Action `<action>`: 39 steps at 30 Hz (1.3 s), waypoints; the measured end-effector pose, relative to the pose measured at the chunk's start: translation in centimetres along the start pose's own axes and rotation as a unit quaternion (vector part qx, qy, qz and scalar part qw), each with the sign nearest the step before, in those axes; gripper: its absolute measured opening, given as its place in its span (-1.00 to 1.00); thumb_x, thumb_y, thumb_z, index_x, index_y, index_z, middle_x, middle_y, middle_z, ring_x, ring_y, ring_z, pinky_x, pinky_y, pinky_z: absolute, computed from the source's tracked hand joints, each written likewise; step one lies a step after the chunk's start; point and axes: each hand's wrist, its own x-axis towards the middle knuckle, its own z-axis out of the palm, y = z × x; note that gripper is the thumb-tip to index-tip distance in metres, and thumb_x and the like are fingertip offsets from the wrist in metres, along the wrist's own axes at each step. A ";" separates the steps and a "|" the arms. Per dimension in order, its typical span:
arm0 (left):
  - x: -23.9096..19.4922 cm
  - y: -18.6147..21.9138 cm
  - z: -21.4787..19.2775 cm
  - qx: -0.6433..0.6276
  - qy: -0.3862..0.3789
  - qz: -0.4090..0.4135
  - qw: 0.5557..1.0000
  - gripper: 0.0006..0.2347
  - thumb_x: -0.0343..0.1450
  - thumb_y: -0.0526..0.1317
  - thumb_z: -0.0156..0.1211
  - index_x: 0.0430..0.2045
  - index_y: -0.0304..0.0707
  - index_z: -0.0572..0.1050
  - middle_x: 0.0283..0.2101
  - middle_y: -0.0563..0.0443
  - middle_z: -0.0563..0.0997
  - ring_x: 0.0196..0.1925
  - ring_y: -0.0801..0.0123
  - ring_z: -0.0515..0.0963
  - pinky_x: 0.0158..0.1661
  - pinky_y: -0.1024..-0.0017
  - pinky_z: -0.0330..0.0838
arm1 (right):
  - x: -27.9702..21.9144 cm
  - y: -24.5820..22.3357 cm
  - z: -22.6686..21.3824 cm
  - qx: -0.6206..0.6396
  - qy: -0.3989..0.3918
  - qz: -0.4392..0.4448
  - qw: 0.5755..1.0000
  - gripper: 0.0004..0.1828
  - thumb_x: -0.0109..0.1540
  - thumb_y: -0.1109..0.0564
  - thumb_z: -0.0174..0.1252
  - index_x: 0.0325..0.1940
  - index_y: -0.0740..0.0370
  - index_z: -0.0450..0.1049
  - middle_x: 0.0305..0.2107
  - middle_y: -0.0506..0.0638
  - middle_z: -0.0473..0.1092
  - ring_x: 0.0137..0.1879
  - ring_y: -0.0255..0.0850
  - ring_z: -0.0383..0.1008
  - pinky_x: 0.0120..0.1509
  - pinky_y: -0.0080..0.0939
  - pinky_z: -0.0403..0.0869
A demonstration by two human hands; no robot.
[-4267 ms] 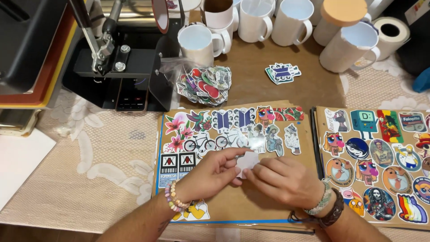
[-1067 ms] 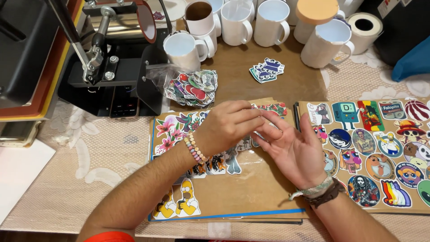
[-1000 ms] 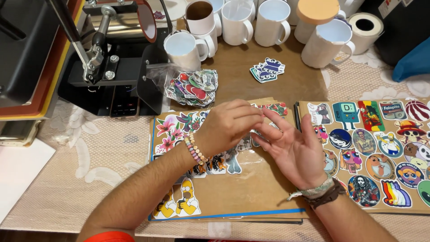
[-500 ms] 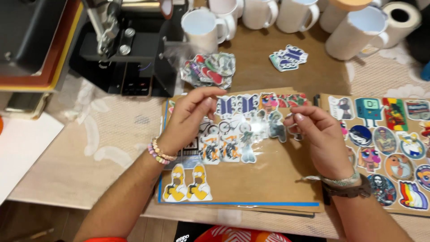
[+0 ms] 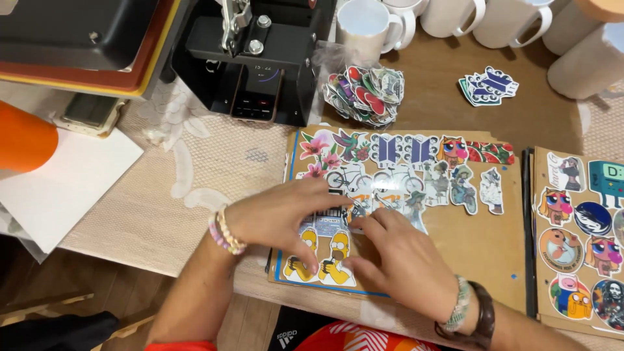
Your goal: The person sorts a pile of loose stickers into a plastic bag and then peels individual stickers from a sheet, placing them into a separate pile on the table.
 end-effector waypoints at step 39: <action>5.0 4.9 5.4 -0.387 0.047 -0.009 0.921 -0.61 0.50 0.07 -0.02 -0.72 -0.11 0.28 -0.61 0.29 0.22 -0.48 0.66 0.17 -0.46 0.53 0.05 | -5.8 3.9 -6.1 -0.260 0.297 -0.484 0.781 -0.94 0.21 0.26 0.29 -0.31 0.22 0.52 -0.39 -0.06 0.45 -0.37 -0.33 0.44 -0.27 -0.33 0.54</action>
